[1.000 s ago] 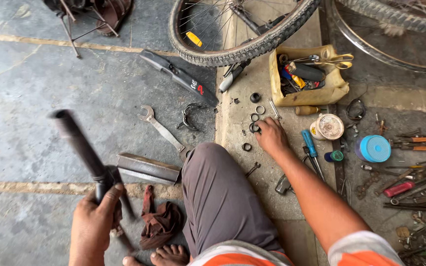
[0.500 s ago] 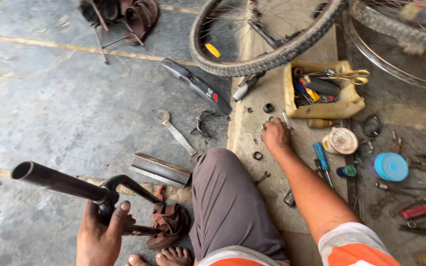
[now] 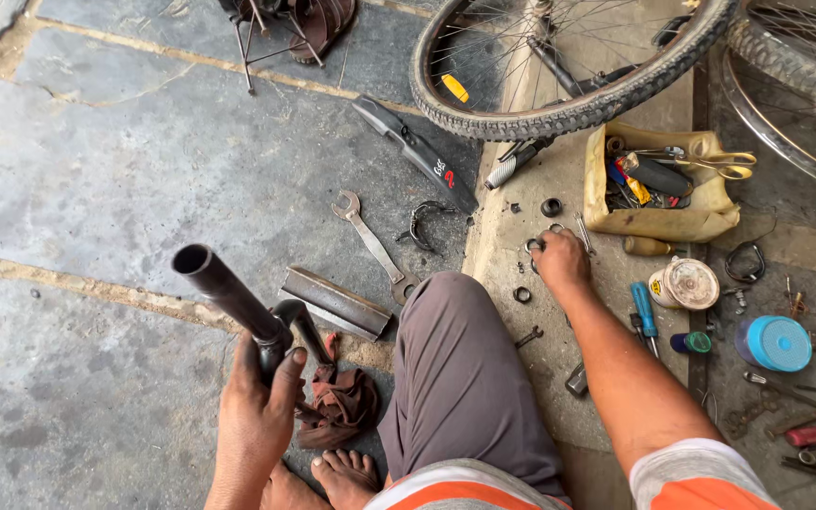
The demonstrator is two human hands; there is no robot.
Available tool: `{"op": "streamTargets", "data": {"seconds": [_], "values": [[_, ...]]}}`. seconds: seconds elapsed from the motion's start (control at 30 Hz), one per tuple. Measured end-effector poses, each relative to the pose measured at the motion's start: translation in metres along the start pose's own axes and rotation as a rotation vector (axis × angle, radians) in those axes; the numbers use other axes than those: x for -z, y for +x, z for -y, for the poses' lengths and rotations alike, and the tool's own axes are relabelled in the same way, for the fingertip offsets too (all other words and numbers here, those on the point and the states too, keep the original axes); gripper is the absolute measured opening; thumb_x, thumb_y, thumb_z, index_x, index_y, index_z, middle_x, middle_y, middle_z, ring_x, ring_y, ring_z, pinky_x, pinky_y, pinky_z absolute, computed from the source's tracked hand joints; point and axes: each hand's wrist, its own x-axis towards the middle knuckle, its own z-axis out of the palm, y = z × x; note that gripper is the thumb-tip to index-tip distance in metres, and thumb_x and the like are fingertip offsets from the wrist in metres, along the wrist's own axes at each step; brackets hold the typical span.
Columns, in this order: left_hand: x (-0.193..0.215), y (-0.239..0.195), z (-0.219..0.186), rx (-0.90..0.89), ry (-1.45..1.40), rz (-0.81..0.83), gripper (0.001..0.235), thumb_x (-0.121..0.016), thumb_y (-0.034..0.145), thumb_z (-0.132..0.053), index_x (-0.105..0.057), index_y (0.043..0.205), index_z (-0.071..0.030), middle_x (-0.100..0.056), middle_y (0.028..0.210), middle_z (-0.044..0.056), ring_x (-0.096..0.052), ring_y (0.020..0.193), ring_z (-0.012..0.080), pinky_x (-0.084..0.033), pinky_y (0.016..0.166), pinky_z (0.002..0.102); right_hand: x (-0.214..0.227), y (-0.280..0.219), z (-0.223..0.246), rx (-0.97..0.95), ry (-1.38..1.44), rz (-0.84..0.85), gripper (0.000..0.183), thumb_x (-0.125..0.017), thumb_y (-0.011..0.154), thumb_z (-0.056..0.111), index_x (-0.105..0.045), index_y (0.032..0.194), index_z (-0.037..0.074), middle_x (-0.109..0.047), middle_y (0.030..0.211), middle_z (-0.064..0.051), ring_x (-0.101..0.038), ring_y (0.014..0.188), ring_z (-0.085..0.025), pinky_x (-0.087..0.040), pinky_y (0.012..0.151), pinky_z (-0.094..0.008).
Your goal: The person cleans small bicycle parts with a cloth, then inserts a bearing into the bicycle fork and tightens it with a wrench. The person also handles a small container of parts and applies grease to the fork.
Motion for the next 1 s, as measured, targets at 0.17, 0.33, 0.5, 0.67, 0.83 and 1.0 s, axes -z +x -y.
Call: {"op": "streamTargets", "data": {"seconds": [0.17,0.33,0.5,0.67,0.83,1.0], "values": [[0.0,0.0,0.008,-0.25,0.007,-0.026,0.048,-0.067,0.091,-0.024,-0.054,0.134,-0.008,-0.075,0.088,0.013,-0.076,0.078,0.0247,-0.057,0.07,0.041,-0.007,-0.008,0.008,0.173,-0.127,-0.034,0.033,-0.076,0.089,0.025,-0.072,0.12,0.014,-0.062,0.122,-0.014,-0.059,0.117,-0.036,-0.049,0.101,-0.046],[-0.003,0.002,0.012,-0.158,0.028,-0.022,0.057,-0.067,0.089,-0.027,-0.049,0.141,-0.011,-0.076,0.086,0.015,-0.076,0.076,0.025,-0.057,0.069,0.041,-0.015,-0.005,0.008,0.147,-0.089,0.036,0.026,-0.075,0.088,0.023,-0.075,0.112,0.014,-0.062,0.123,-0.013,-0.058,0.118,-0.035,-0.048,0.101,-0.045],[-0.001,-0.001,0.011,-0.152,-0.009,-0.022,0.061,-0.068,0.089,-0.026,-0.047,0.144,-0.01,-0.075,0.084,0.016,-0.076,0.071,0.0265,-0.057,0.066,0.04,0.003,-0.001,0.039,0.275,0.086,-0.165,0.02,-0.076,0.089,0.021,-0.074,0.105,0.008,-0.07,0.112,-0.014,-0.066,0.106,-0.036,-0.053,0.094,-0.045],[0.002,-0.007,0.0,-0.103,-0.094,0.027,0.068,-0.068,0.088,-0.027,-0.045,0.15,-0.013,-0.076,0.085,0.013,-0.076,0.064,0.0237,-0.058,0.062,0.039,0.13,-0.065,0.187,0.557,0.879,-0.052,0.032,-0.073,0.088,0.011,-0.063,0.117,0.001,-0.075,0.104,-0.011,-0.072,0.093,-0.016,-0.058,0.082,-0.029],[0.005,-0.013,-0.009,-0.082,-0.06,0.096,0.065,-0.068,0.091,-0.029,-0.044,0.15,-0.015,-0.073,0.078,0.02,-0.073,0.065,0.0269,-0.056,0.066,0.04,0.262,-0.148,0.288,1.143,0.865,0.109,0.043,-0.068,0.093,0.017,-0.061,0.132,0.0,-0.073,0.117,-0.013,-0.073,0.105,-0.016,-0.061,0.095,-0.032],[0.008,-0.018,-0.004,-0.234,-0.022,0.056,0.064,-0.068,0.092,-0.03,-0.042,0.149,-0.012,-0.073,0.088,0.021,-0.074,0.084,0.0335,-0.055,0.074,0.045,0.287,-0.155,0.344,1.151,0.485,0.32,0.038,-0.072,0.083,0.025,-0.073,0.118,0.01,-0.079,0.104,-0.008,-0.078,0.093,-0.019,-0.063,0.087,-0.035]]}}
